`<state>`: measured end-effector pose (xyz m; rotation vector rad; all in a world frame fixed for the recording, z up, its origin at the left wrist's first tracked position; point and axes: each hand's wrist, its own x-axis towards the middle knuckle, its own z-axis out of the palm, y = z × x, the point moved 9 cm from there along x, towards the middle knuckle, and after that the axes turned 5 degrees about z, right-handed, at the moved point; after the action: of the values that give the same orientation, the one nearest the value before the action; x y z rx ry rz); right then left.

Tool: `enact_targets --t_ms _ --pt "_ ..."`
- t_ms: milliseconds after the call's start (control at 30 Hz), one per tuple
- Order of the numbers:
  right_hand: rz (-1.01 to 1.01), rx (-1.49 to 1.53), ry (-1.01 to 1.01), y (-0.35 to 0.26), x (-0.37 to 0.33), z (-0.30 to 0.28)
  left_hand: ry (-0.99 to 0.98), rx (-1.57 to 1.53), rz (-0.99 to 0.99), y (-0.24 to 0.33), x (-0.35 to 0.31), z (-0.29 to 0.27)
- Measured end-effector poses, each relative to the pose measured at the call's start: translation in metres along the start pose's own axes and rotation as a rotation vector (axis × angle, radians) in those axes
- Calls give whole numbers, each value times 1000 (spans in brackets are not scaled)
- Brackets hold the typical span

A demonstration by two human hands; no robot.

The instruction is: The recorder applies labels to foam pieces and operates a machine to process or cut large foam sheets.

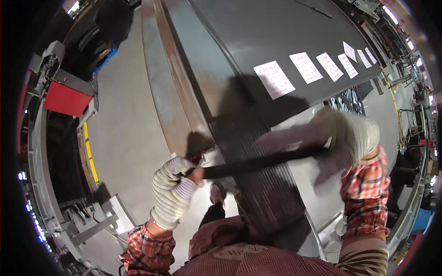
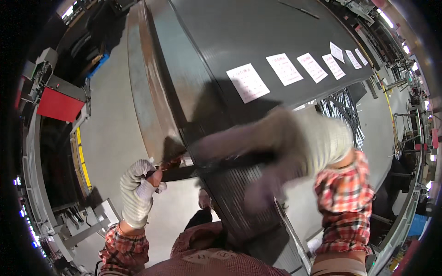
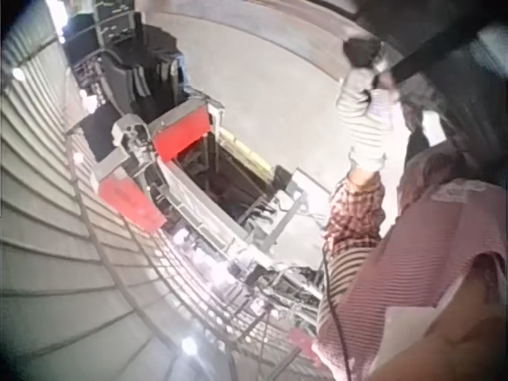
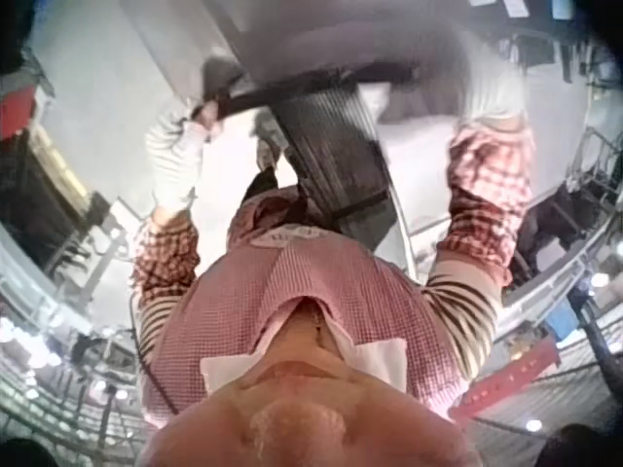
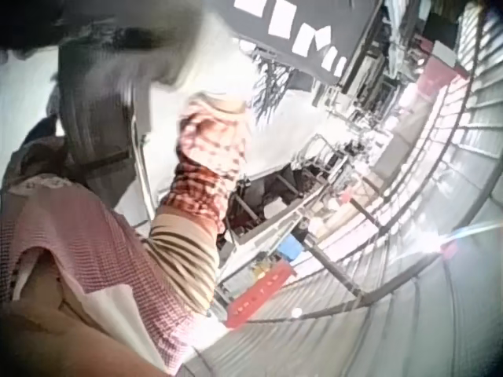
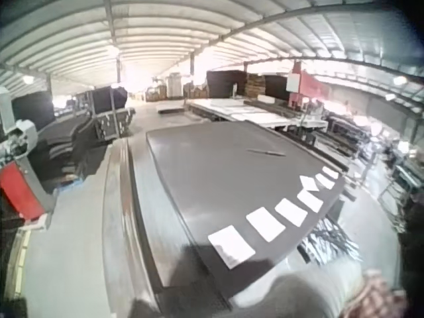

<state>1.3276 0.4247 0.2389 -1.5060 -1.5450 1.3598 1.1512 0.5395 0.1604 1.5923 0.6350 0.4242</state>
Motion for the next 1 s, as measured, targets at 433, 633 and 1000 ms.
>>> enact_targets --t_ms 433,633,1000 --pt "193 651 359 297 6 108 -200 -1032 -390 -252 -27 130" --pt "836 -821 585 101 30 109 -186 -466 -289 -265 -24 80" --pt "637 -204 711 118 -5 92 54 -31 195 -75 26 96"
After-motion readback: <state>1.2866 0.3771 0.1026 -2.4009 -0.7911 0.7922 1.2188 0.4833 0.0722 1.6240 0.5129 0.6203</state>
